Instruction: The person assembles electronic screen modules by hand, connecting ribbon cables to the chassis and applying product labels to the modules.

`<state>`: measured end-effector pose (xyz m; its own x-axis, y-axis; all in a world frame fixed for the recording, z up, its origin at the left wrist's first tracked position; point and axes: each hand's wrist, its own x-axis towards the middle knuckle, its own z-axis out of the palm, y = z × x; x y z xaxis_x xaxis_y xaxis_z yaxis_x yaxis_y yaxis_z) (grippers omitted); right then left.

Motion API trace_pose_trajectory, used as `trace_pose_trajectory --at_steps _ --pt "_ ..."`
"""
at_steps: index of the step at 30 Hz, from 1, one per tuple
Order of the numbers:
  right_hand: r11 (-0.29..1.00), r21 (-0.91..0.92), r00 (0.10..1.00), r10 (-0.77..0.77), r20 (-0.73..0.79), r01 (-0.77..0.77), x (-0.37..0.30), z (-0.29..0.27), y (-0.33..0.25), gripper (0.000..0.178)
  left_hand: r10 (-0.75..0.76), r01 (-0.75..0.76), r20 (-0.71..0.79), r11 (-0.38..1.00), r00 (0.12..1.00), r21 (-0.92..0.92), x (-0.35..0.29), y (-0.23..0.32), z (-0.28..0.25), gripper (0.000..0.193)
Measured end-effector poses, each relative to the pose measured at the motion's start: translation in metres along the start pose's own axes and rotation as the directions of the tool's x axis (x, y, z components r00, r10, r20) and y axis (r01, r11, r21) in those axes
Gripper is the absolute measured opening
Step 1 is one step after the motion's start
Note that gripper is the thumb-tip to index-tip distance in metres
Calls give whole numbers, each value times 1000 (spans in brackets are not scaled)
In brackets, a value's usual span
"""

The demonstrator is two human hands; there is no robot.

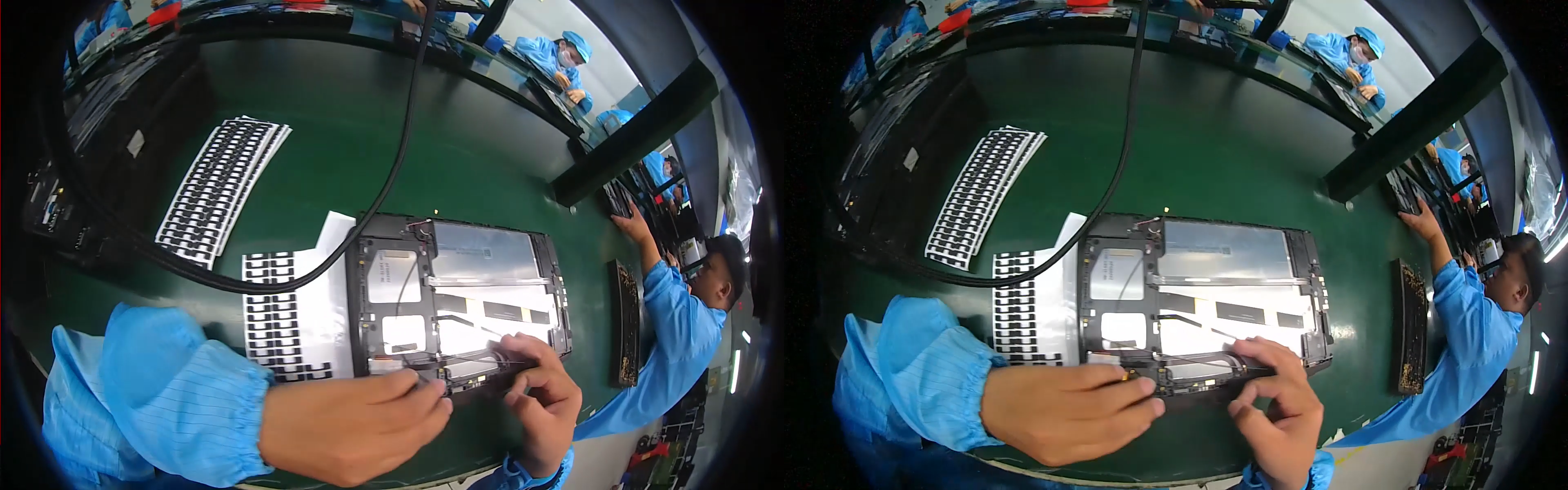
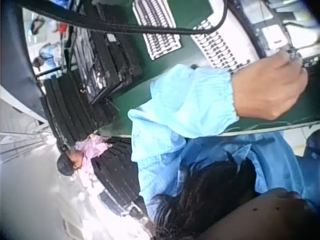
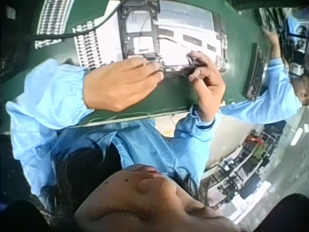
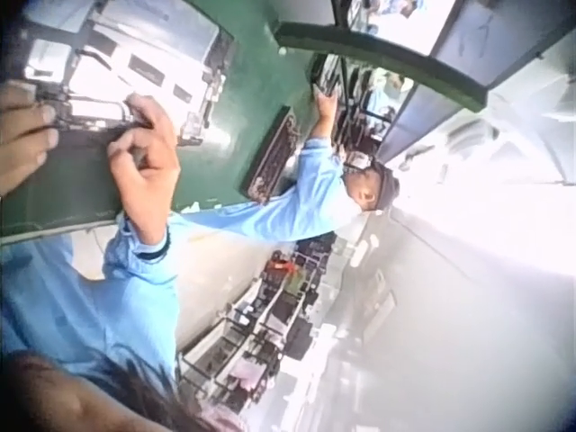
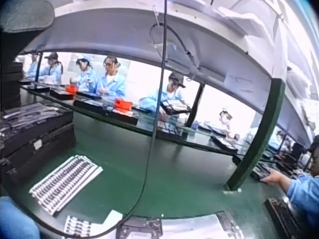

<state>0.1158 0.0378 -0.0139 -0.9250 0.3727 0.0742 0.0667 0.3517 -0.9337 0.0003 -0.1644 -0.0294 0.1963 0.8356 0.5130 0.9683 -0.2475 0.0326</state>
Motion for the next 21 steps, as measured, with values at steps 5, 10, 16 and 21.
trace_pose_trajectory --at_steps 5,10,16,21 --pt "998 -64 1000 -11 27 12 10 9 -1 6 128 -129 23 991 992 44 3 -9 18 27" --pt "973 -150 979 -153 132 173 7 -1 -1 4 98 -98 7 995 995 -23 7 -6 19 26" --pt "970 -189 982 -131 139 156 7 2 -1 6 97 -96 -76 995 992 19 3 -3 24 37" --pt "978 -190 996 -70 61 80 7 7 2 10 -76 49 -306 994 949 -95 11 10 42 37"
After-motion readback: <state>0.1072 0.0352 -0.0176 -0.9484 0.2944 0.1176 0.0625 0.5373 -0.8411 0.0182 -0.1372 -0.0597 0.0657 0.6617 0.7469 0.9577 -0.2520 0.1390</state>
